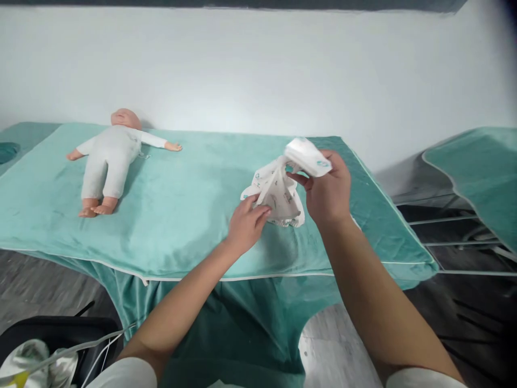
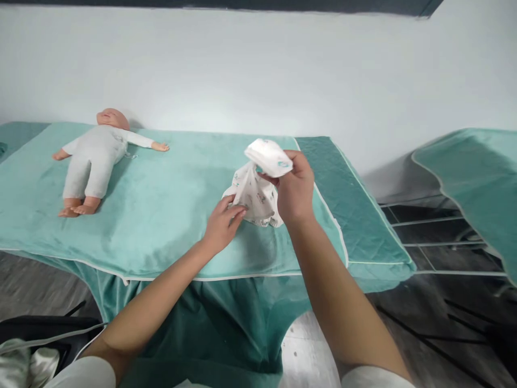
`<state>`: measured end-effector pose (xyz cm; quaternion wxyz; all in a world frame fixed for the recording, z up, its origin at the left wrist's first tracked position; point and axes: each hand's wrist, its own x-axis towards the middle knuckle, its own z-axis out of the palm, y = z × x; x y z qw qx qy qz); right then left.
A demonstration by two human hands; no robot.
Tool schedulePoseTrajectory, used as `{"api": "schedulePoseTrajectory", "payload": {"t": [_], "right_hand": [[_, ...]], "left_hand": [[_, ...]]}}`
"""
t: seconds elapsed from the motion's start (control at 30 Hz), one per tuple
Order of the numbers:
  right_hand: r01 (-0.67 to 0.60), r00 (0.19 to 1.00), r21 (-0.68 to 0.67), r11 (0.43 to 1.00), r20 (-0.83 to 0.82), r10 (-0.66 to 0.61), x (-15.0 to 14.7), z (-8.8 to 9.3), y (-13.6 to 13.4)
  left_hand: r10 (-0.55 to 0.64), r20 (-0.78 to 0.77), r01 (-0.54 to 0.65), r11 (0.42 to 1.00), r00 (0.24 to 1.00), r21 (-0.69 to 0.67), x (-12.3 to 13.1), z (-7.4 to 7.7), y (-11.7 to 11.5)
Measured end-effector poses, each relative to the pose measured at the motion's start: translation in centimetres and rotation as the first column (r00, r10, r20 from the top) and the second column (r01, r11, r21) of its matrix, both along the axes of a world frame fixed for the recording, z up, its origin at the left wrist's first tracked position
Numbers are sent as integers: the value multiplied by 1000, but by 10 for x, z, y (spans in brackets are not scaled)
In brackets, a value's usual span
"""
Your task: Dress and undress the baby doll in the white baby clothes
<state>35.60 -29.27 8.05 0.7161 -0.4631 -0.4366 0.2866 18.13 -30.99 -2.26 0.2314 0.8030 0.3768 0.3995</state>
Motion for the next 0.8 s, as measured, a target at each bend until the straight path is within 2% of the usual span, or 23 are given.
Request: {"api": "schedulePoseTrajectory", "payload": {"t": [0.1,0.2,0.3,0.4,0.43,0.5,0.57,0.6,0.67,0.7,0.73,0.8], "right_hand": [[-91,986,44,995,-135,96,-10,17,0],[-228,964,30,973,-131,230,-32,33,-6],[-374,926,-7,927,-50,374,-64,45,-11],[-528,833,-57,848,162,529,-89,41,-8],[-551,788,-85,830,275,551,-93,34,-6],[-492,685,-159,856,536,493,-94,8,-4],[-274,538,-217,937,773,336,-86,-27,-4],[-145,440,-269,952,845,306,-79,-45,-6],[4,279,-366,931,894,351,-62,-77,-9],[21,240,-397,918,893,380,-53,-88,-10],[13,236,-405,914,890,391,-45,-96,-11],[-24,308,-404,914,867,391,-31,-101,-10]], "left_hand": [[106,116,-103,994,988,-36,-14,1,1],[168,214,-174,985,962,10,-22,6,-7],[258,264,-291,952,929,92,-24,18,-11],[388,305,-404,915,870,-11,-36,33,5],[413,319,-407,909,853,-87,-44,38,14],[439,358,-368,895,824,-251,-68,47,34],[532,450,-411,844,717,-344,-99,52,52],[579,491,-446,815,651,-371,-115,53,59],[632,556,-486,774,540,-407,-144,51,68],[641,579,-491,764,504,-418,-157,47,71],[648,594,-496,756,477,-427,-167,42,72],[675,589,-510,731,444,-453,-181,28,72]]}}
